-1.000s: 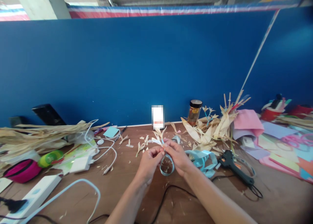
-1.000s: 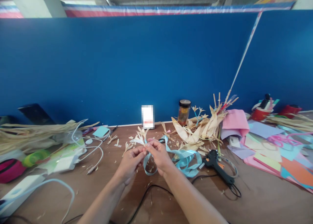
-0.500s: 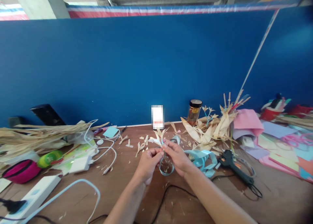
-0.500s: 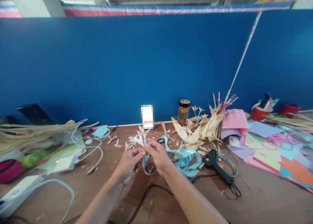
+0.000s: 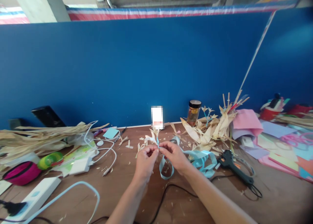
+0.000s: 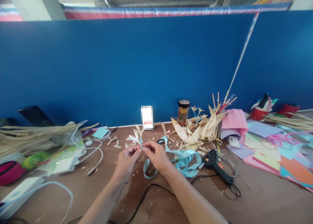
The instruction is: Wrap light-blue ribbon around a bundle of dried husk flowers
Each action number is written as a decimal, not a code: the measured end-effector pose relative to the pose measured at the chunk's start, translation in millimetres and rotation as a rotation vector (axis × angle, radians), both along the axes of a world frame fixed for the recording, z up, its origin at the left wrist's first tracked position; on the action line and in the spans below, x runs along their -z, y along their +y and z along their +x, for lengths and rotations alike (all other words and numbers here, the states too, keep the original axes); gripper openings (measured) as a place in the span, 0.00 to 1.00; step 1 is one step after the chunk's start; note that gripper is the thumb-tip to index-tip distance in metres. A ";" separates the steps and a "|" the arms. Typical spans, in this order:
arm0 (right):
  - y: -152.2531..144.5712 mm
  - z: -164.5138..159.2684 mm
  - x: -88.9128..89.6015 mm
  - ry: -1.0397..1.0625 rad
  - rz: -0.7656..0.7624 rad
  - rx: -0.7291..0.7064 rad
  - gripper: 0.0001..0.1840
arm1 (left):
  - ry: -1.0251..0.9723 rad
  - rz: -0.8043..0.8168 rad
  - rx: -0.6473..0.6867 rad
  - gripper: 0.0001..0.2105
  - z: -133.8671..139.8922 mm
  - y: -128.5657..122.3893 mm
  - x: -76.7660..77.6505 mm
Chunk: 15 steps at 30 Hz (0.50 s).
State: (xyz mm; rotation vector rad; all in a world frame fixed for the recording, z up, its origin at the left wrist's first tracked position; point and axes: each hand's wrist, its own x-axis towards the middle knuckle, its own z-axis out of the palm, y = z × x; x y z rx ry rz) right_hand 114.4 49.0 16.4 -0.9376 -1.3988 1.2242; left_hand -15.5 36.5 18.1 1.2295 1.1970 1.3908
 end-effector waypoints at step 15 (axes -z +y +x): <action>-1.1 -7.1 10.6 0.006 -0.077 0.040 0.08 | 0.186 0.033 -0.073 0.08 6.0 -4.1 3.3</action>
